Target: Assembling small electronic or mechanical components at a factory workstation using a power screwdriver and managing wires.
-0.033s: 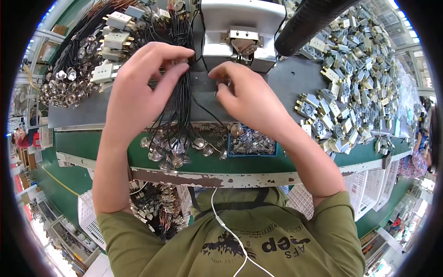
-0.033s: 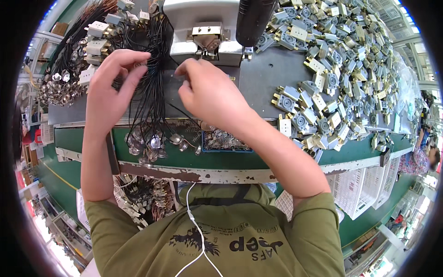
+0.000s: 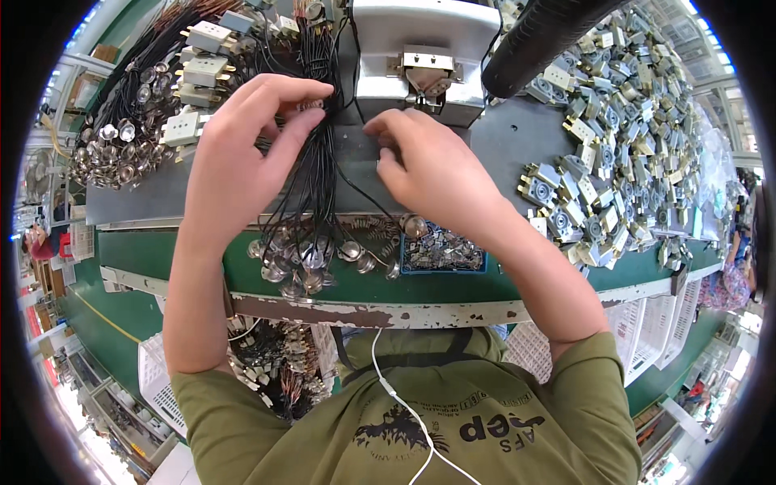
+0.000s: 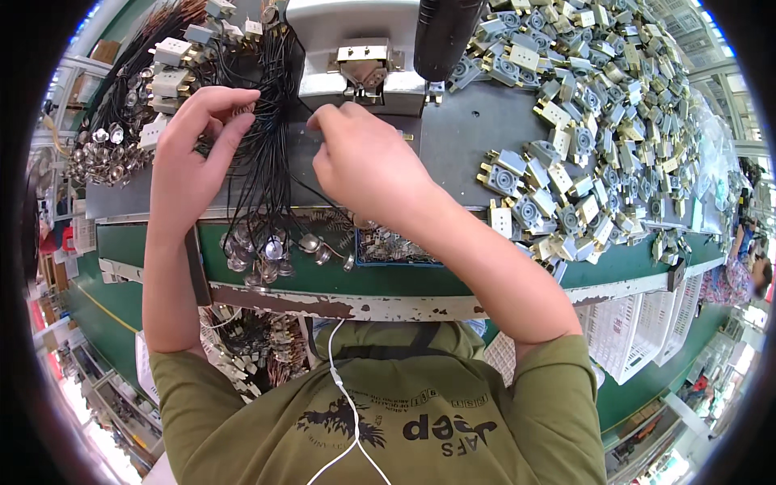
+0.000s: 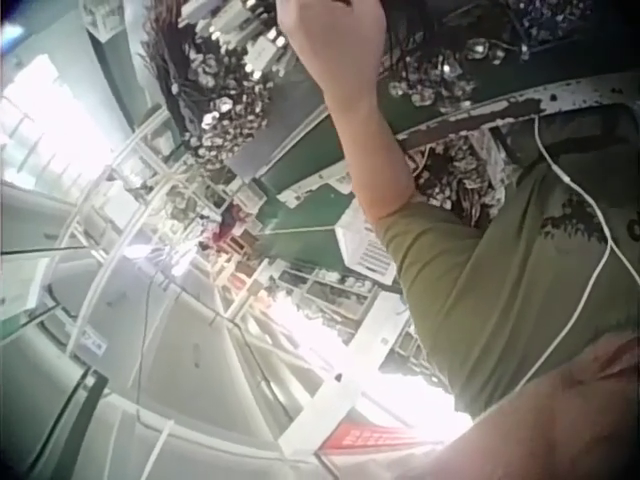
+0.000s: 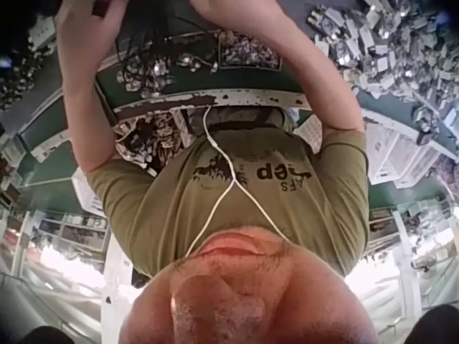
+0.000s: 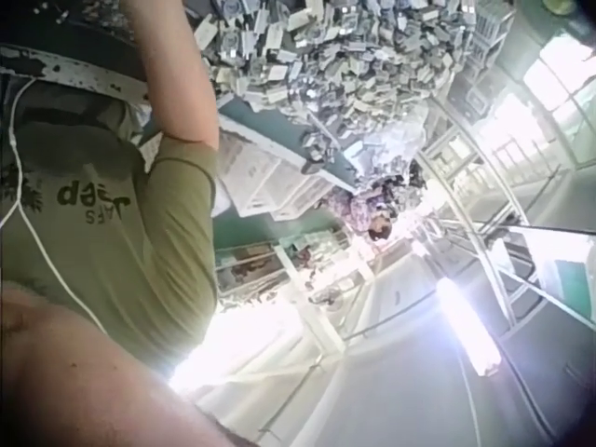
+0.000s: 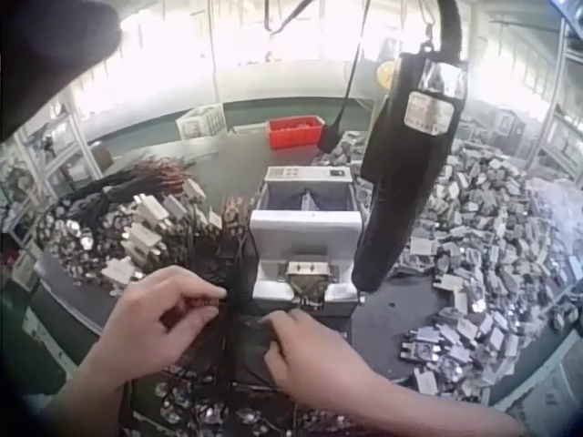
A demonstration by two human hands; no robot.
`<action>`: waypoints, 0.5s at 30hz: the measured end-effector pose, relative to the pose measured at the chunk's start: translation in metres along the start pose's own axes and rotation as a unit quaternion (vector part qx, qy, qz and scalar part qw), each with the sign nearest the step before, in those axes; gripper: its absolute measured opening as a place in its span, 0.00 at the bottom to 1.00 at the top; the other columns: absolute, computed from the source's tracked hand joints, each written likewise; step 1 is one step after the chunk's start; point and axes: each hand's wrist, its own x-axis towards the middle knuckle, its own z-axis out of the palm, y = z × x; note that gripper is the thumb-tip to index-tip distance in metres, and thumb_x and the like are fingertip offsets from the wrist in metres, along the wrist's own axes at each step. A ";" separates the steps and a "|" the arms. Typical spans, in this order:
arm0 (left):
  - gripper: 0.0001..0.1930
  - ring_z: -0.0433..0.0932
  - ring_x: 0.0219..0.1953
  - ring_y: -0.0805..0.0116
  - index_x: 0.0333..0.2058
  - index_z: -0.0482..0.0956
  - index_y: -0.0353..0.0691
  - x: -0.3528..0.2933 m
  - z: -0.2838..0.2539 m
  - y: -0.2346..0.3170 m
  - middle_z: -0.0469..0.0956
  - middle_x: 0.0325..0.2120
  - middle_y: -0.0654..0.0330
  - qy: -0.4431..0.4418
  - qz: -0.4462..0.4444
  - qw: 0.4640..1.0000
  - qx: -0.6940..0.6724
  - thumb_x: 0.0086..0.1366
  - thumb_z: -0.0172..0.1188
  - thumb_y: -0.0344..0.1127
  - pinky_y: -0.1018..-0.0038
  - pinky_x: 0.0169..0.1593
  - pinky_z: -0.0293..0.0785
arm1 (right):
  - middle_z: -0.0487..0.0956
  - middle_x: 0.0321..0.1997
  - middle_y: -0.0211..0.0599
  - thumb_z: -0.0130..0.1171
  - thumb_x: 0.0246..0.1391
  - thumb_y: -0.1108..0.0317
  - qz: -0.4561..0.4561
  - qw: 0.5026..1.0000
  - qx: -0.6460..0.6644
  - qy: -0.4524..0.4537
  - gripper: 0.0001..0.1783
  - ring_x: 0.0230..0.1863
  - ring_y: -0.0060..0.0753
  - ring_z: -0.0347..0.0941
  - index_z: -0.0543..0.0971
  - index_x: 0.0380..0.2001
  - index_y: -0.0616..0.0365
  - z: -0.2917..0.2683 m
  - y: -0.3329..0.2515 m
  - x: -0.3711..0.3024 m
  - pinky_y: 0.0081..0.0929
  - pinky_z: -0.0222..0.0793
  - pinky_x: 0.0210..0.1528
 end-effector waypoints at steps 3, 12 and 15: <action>0.11 0.80 0.34 0.70 0.46 0.83 0.37 -0.006 -0.001 -0.008 0.83 0.37 0.59 0.006 -0.010 1.000 0.007 0.66 0.65 0.25 0.75 0.37 0.75 | 0.80 0.45 0.49 0.60 0.58 0.70 -0.016 0.998 -0.054 -0.005 0.17 0.47 0.53 0.79 0.79 0.50 0.61 -0.001 -0.005 0.001 0.45 0.76 0.48; 0.09 0.81 0.36 0.69 0.46 0.82 0.38 -0.017 -0.004 -0.014 0.83 0.38 0.58 -0.003 -0.005 1.000 -0.017 0.67 0.65 0.26 0.74 0.39 0.76 | 0.78 0.38 0.41 0.68 0.55 0.66 -0.095 0.983 -0.156 -0.030 0.15 0.41 0.49 0.76 0.81 0.43 0.59 -0.009 -0.020 -0.045 0.40 0.75 0.45; 0.09 0.81 0.36 0.66 0.45 0.82 0.38 -0.011 0.003 -0.007 0.82 0.35 0.58 -0.021 -0.048 0.998 -0.032 0.67 0.65 0.27 0.73 0.39 0.77 | 0.78 0.32 0.44 0.65 0.57 0.69 -0.089 0.994 -0.048 -0.033 0.09 0.36 0.51 0.78 0.76 0.37 0.60 -0.016 -0.019 -0.043 0.42 0.75 0.40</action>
